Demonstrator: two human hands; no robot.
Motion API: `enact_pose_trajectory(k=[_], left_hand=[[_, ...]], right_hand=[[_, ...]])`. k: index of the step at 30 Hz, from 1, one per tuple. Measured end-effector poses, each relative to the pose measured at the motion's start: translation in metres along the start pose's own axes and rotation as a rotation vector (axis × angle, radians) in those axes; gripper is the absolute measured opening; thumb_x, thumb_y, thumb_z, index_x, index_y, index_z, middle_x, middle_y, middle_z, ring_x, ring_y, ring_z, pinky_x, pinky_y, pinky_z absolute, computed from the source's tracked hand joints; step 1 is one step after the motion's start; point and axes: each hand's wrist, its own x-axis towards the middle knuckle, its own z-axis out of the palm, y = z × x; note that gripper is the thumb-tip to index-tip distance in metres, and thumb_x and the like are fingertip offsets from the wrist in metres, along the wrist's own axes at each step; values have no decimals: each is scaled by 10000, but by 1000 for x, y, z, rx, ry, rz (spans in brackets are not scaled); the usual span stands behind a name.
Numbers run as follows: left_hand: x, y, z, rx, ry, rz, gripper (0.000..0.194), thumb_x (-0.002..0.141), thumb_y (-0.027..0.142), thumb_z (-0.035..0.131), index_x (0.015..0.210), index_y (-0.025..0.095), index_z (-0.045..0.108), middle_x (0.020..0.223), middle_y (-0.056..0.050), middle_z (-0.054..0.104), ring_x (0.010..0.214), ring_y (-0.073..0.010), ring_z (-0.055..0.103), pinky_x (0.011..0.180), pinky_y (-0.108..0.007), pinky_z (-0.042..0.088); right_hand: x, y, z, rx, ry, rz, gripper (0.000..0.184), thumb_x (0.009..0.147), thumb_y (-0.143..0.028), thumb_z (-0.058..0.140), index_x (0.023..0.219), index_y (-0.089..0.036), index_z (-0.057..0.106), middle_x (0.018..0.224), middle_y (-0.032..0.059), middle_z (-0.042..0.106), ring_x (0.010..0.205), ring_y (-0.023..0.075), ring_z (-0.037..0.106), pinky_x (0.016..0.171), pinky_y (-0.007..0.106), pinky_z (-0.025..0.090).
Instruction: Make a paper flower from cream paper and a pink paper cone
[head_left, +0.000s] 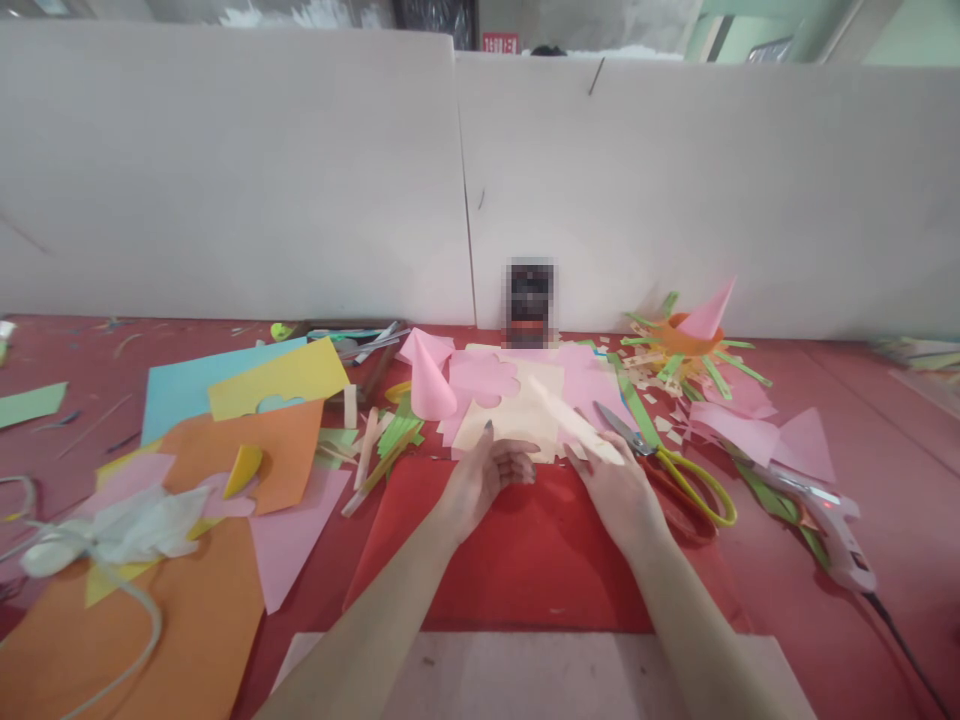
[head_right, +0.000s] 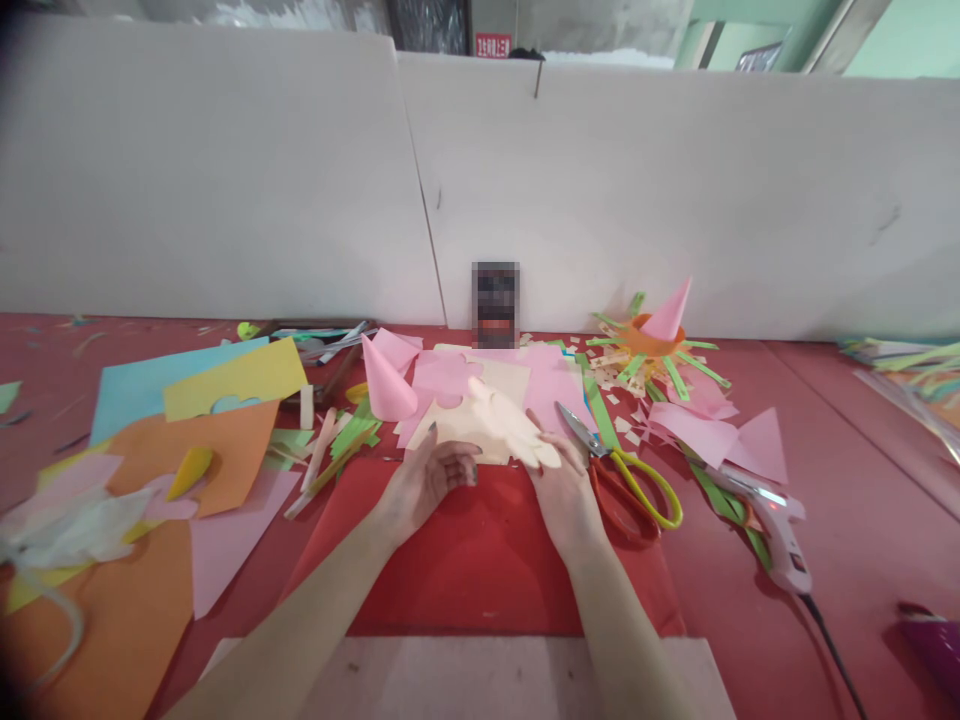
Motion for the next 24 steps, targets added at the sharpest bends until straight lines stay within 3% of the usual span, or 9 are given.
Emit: enact_pose_trajectory(k=[3, 7, 11, 14, 16, 20, 24], left_hand=[[0, 0, 3, -82, 38, 10, 560, 776, 635, 443, 897, 150, 695, 777, -82, 696, 748, -203, 631, 714, -298, 458], [-1, -1, 6, -139, 78, 47, 532, 773, 598, 491, 996, 147, 665, 912, -93, 710, 933, -251, 626, 821, -328, 458], [-2, -6, 4, -31, 151, 24, 383, 724, 363, 674, 1023, 126, 651, 949, -97, 708, 947, -242, 633, 879, -332, 448], [-3, -8, 3, 49, 164, 44, 345, 696, 266, 710, 1009, 131, 654, 976, -91, 703, 932, -227, 638, 875, -329, 457], [-4, -8, 4, 73, 153, 61, 318, 707, 275, 700, 989, 134, 660, 984, -88, 701, 929, -221, 638, 868, -327, 463], [-3, -7, 5, 100, 129, 81, 318, 725, 272, 683, 1015, 145, 653, 989, -80, 699, 919, -207, 638, 881, -331, 461], [-3, -7, 4, 170, 122, 136, 342, 751, 276, 656, 1072, 164, 620, 1043, -76, 681, 946, -198, 626, 891, -324, 453]], right_hand=[[-4, 0, 6, -191, -15, -41, 28, 678, -269, 705, 688, -257, 681, 1141, 17, 635, 1099, 232, 541, 952, 378, 389], [-6, 4, 7, -383, -49, -118, 116, 766, -259, 636, 667, -259, 696, 1153, 16, 632, 1188, 238, 468, 983, 389, 348], [-5, 6, 2, -424, -76, -160, 128, 771, -224, 621, 687, -262, 710, 1194, 19, 614, 1221, 248, 435, 966, 403, 357], [-5, 6, 1, -466, -68, -154, 118, 756, -234, 633, 678, -257, 718, 1245, 15, 581, 1234, 259, 421, 987, 405, 341], [-5, 5, 2, -445, -33, -132, 93, 749, -258, 643, 788, -269, 727, 1274, 7, 557, 1233, 256, 425, 1003, 403, 336], [-4, 4, 6, -289, 34, -43, 398, 780, -338, 604, 1175, -296, 584, 1301, 24, 532, 1183, 251, 487, 941, 403, 420], [-1, 6, 5, -275, 14, -7, 432, 843, -487, 476, 1176, -233, 579, 1242, 63, 580, 1131, 255, 533, 873, 379, 470]])
